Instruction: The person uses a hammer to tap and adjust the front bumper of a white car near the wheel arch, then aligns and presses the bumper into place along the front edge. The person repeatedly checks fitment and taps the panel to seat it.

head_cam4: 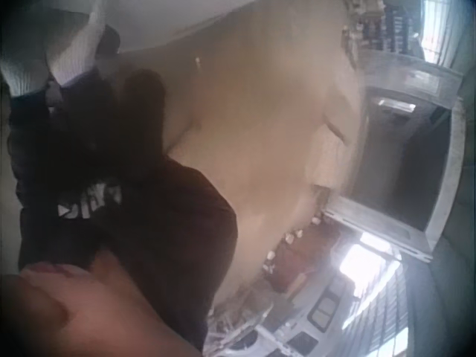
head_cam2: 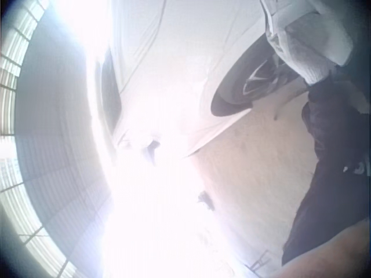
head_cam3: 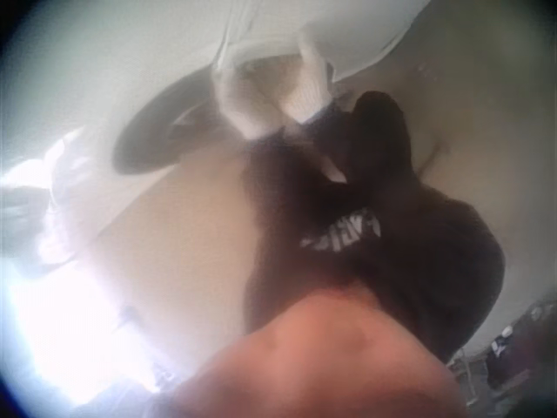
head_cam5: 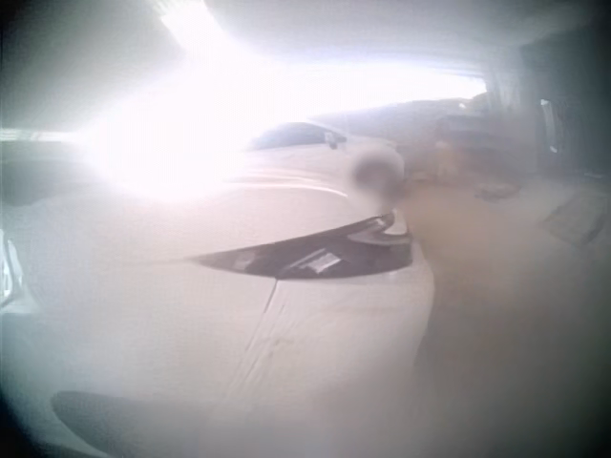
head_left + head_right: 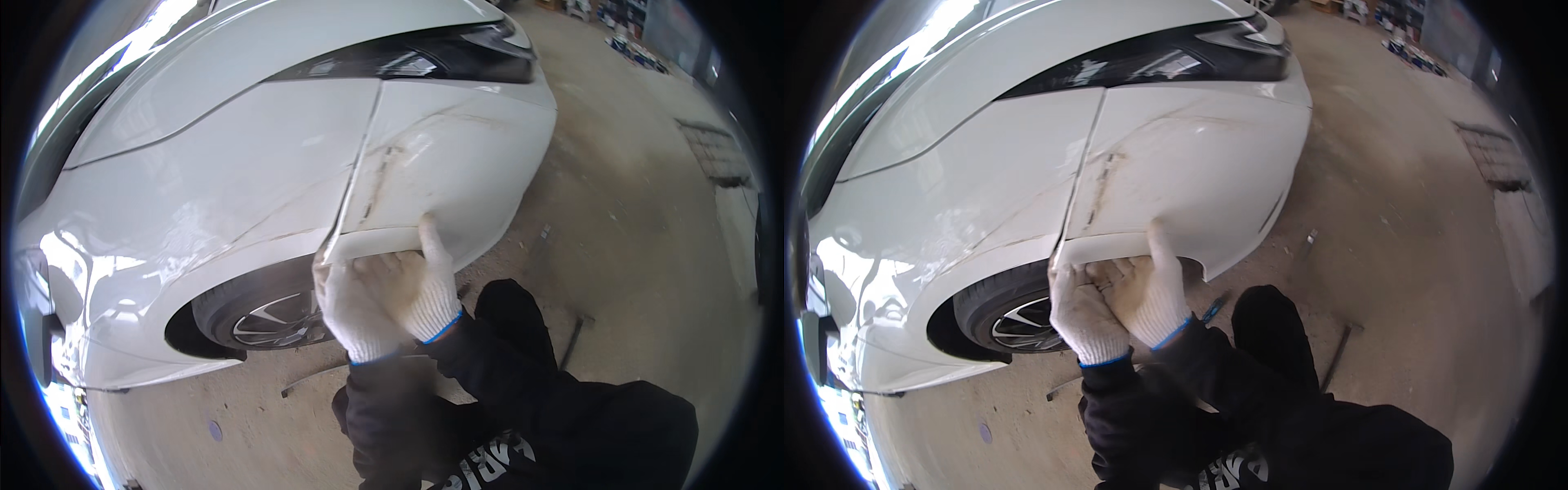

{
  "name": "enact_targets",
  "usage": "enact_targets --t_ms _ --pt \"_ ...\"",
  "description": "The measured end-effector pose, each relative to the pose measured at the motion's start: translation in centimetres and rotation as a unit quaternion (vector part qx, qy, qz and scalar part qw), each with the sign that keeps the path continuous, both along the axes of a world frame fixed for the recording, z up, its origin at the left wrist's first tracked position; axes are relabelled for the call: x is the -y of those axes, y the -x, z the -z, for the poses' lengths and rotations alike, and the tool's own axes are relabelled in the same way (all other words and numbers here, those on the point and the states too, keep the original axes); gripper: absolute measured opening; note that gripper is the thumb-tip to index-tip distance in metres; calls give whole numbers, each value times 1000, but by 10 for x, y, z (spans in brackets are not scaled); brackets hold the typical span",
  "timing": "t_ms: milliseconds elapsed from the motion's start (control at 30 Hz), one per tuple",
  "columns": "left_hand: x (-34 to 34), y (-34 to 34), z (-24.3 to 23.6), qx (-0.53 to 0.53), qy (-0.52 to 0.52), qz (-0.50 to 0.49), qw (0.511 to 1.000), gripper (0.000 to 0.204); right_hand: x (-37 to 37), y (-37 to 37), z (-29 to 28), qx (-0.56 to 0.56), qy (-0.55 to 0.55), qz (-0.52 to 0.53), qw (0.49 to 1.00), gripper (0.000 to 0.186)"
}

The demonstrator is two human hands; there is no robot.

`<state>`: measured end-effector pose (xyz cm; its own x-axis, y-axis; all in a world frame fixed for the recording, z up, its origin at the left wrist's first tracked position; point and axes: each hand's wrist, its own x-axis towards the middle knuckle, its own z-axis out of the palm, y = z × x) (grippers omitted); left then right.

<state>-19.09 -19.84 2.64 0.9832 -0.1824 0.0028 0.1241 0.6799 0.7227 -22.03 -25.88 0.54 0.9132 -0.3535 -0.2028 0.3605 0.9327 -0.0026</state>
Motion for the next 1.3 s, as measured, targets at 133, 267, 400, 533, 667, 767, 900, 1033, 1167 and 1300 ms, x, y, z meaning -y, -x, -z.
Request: enact_targets --t_ms 133,267,400,533,667,767,900,1033,1167,1300 --pt "4 3 5 0 104 68 992 35 43 25 43 -19 174 -144 974 74" --pt "17 14 12 -52 87 69 992 42 137 91 176 -154 184 -15 971 74" --pt "29 23 11 -60 34 106 992 46 236 202 353 -402 -64 260 876 76" --pt "0 -8 8 45 -181 3 982 58 174 97 319 -193 -96 147 965 86" --pt "44 22 1 64 -139 49 987 51 307 13 382 -11 -13 165 986 84" --pt "36 10 12 14 -147 17 989 55 281 18 397 -123 29 132 983 79" --pt "30 -4 19 3 -84 -20 996 59 213 16 308 -348 -60 154 923 82" --pt "40 5 14 19 -68 -6 998 46 279 118 325 -413 -115 276 860 84" --pt "55 21 11 6 -26 102 994 44 460 299 350 -422 117 541 718 95" --pt "12 -3 20 111 -53 178 976 49 485 167 218 -516 202 463 692 96"
